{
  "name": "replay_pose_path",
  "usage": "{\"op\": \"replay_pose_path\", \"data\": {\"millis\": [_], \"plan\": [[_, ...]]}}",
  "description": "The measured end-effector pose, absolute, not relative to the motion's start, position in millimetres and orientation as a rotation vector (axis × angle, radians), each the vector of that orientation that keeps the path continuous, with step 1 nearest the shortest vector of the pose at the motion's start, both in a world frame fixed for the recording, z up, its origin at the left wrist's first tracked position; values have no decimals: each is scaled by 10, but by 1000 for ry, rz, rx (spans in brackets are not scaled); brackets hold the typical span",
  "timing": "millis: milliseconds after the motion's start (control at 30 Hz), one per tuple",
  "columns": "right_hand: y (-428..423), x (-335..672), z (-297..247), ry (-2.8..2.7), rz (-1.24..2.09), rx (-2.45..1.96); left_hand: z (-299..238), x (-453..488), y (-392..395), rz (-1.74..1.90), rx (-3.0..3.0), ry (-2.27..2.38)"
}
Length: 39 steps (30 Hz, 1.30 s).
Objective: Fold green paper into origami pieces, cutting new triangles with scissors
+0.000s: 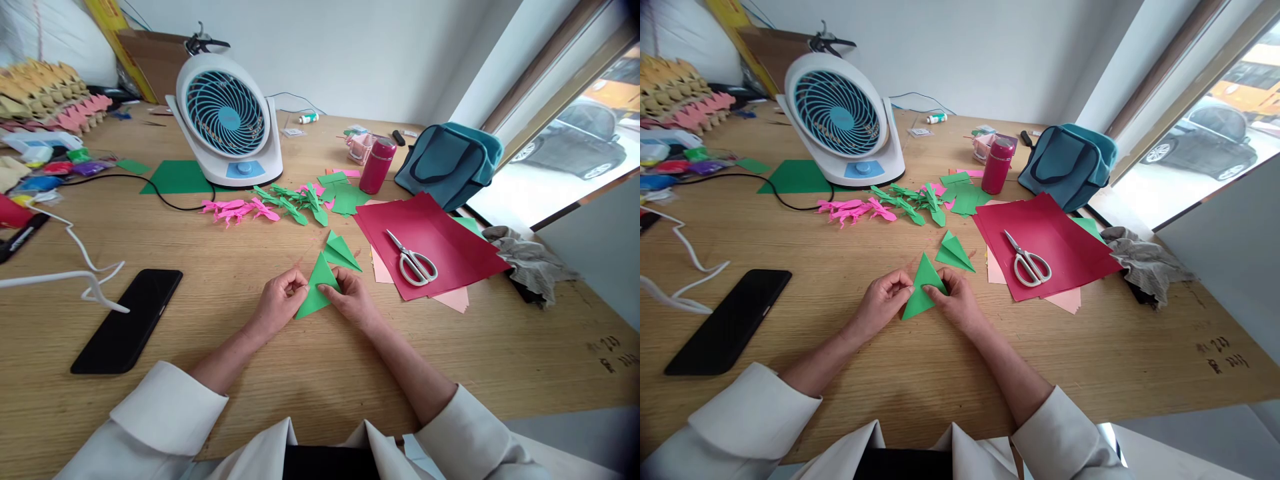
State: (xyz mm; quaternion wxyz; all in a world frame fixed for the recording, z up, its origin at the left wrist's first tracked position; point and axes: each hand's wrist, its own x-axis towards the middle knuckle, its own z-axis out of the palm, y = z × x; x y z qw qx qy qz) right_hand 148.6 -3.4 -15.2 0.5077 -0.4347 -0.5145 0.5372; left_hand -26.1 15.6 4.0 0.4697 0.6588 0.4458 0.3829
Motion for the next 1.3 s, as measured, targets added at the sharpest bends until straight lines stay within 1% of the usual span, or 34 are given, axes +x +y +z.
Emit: {"op": "replay_pose_path", "data": {"millis": [233,533,700,1067,1300], "plan": [[-80,1444,-96,-1317,1166,-1010,84,-268,165,960,1592,1118],[-107,1475,3,-1520,960,-981,161,-241,139,912,1290,1068],[-104,1494,26,-1556,964,-882,146,-244,132,885,1200,1051],[-89,1551,-35,-1658,872,-923,124,-243,153,831,1014,960],[-94,1555,-23,-1732,802,-904,102,-232,143,854,1063,954]]}}
